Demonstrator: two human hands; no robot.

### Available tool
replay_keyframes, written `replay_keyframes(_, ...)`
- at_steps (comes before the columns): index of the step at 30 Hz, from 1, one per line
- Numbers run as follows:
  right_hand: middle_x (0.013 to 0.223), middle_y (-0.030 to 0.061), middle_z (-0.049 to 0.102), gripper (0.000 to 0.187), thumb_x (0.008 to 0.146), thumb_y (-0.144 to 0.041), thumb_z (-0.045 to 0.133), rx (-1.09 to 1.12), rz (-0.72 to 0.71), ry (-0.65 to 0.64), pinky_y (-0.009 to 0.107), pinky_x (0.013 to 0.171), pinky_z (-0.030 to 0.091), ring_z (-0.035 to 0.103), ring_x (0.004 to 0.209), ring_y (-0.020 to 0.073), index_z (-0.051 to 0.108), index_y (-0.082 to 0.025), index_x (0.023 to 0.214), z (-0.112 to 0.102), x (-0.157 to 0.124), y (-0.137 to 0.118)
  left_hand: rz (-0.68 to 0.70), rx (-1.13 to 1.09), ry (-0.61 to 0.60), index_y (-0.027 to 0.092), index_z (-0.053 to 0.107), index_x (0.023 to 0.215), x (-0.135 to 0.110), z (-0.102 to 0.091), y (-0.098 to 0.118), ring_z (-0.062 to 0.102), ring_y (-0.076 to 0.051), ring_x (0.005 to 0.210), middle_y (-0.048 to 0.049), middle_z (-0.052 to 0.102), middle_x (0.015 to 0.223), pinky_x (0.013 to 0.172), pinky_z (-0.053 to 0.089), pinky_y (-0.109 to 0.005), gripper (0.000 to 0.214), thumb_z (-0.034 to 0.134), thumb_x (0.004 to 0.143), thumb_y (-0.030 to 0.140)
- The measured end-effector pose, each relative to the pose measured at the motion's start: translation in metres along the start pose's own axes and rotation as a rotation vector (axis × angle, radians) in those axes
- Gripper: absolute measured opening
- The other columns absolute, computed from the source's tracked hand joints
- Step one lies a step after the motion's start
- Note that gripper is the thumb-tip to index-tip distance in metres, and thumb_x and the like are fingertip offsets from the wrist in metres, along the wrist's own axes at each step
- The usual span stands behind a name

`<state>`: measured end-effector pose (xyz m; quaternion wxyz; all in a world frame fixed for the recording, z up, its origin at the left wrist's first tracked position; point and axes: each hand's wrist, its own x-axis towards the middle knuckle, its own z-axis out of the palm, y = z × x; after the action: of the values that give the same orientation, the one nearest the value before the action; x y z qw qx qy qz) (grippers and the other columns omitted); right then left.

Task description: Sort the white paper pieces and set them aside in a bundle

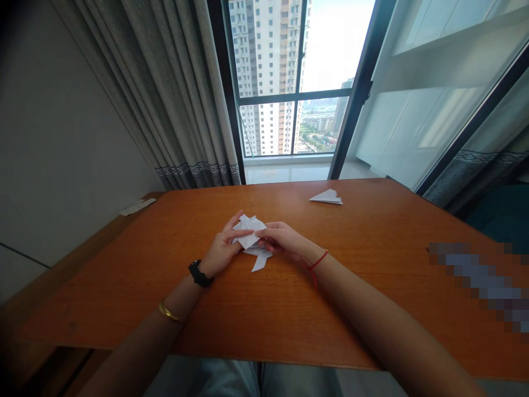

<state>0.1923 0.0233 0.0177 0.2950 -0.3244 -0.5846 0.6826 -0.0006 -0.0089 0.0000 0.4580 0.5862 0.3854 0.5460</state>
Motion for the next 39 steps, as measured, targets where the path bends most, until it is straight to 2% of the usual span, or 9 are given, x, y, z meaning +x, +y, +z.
replay_keyframes(4, 0.054, -0.0029, 0.053, 0.034, 0.068, -0.046, 0.070, -0.025, -0.058, 0.094, 0.024, 0.044, 0.022, 0.037, 0.044, 0.0059, 0.057, -0.015, 0.063, 0.003, -0.001, 0.003, -0.184, -0.460, 0.058, 0.027, 0.054, 0.125, 0.001, 0.003, 0.000, 0.045, -0.023, 0.127, -0.0076, 0.047, 0.140, 0.104, 0.038, -0.039, 0.051, 0.068, 0.076, 0.022)
replay_keyframes(7, 0.047, -0.0044, 0.048, 0.037, 0.070, -0.051, 0.067, -0.109, -0.053, 0.078, 0.024, 0.045, 0.024, 0.035, 0.043, 0.0067, 0.057, -0.016, 0.063, 0.008, 0.001, 0.005, -0.295, -0.621, -0.079, 0.016, 0.056, 0.119, -0.001, 0.007, 0.001, 0.058, -0.025, 0.112, -0.0139, 0.060, 0.123, 0.096, 0.046, -0.041, 0.042, 0.065, 0.082, 0.033)
replay_keyframes(9, 0.050, -0.0036, 0.049, 0.040, 0.073, -0.055, 0.062, -0.183, -0.059, 0.088, 0.024, 0.047, 0.027, 0.037, 0.045, 0.0076, 0.058, -0.016, 0.066, 0.006, 0.003, 0.008, -0.316, -0.632, -0.070, 0.013, 0.059, 0.112, -0.002, 0.009, 0.000, 0.061, -0.024, 0.106, -0.0140, 0.064, 0.117, 0.094, 0.049, -0.039, 0.033, 0.064, 0.082, 0.028)
replay_keyframes(14, 0.084, 0.0055, 0.065, 0.041, 0.066, -0.050, 0.068, -0.862, -0.201, 0.341, 0.030, 0.066, 0.042, 0.056, 0.071, 0.0179, 0.066, -0.017, 0.092, -0.030, 0.009, 0.020, -0.429, -0.642, 0.242, 0.012, 0.057, 0.105, 0.006, -0.003, -0.012, 0.067, -0.021, 0.092, -0.0132, 0.065, 0.111, 0.083, 0.055, -0.036, 0.020, 0.057, 0.086, 0.021)
replay_keyframes(18, 0.107, 0.0106, 0.067, 0.045, 0.067, -0.042, 0.069, -1.299, -0.278, 0.241, 0.037, 0.087, 0.041, 0.057, 0.099, 0.0280, 0.066, -0.019, 0.106, -0.049, 0.007, 0.026, -0.491, -0.655, 0.345, 0.013, 0.054, 0.109, 0.013, -0.012, -0.018, 0.069, -0.020, 0.086, -0.0131, 0.066, 0.108, 0.077, 0.057, -0.033, 0.022, 0.053, 0.088, 0.019)
replay_keyframes(21, 0.098, 0.0082, 0.070, 0.032, 0.074, -0.031, 0.059, -1.378, -0.281, 0.185, 0.032, 0.081, 0.043, 0.061, 0.090, 0.0247, 0.068, -0.021, 0.104, -0.049, 0.001, 0.022, -0.524, -0.691, 0.333, 0.014, 0.054, 0.112, 0.014, -0.013, -0.018, 0.069, -0.019, 0.085, -0.0121, 0.066, 0.108, 0.075, 0.057, -0.032, 0.026, 0.050, 0.088, 0.020)
replay_keyframes(30, 0.076, 0.0032, 0.070, 0.021, 0.073, -0.029, 0.056, -0.839, -0.146, 0.326, 0.027, 0.060, 0.045, 0.060, 0.068, 0.0183, 0.071, -0.017, 0.081, -0.068, -0.004, 0.011, -0.585, -0.754, 0.229, 0.011, 0.055, 0.110, 0.012, -0.010, -0.012, 0.068, -0.022, 0.085, -0.0123, 0.069, 0.097, 0.076, 0.057, -0.036, 0.026, 0.044, 0.089, 0.021)
replay_keyframes(35, 0.064, 0.0016, 0.064, 0.016, 0.071, -0.032, 0.064, -0.499, -0.265, 0.461, 0.026, 0.055, 0.042, 0.054, 0.058, 0.0138, 0.067, -0.016, 0.072, -0.060, -0.006, 0.000, -0.626, -0.743, 0.181, 0.009, 0.055, 0.113, 0.009, -0.005, -0.010, 0.068, -0.022, 0.089, -0.0140, 0.068, 0.101, 0.077, 0.057, -0.035, 0.028, 0.042, 0.090, 0.019)
replay_keyframes(39, 0.058, -0.0013, 0.058, 0.027, 0.072, -0.041, 0.066, -0.261, -0.248, 0.313, 0.024, 0.046, 0.035, 0.047, 0.047, 0.0095, 0.065, -0.016, 0.082, -0.040, -0.009, -0.008, -0.655, -0.679, 0.142, 0.011, 0.053, 0.119, 0.005, -0.001, -0.009, 0.068, -0.023, 0.090, -0.0150, 0.067, 0.108, 0.076, 0.056, -0.035, 0.032, 0.044, 0.089, 0.018)
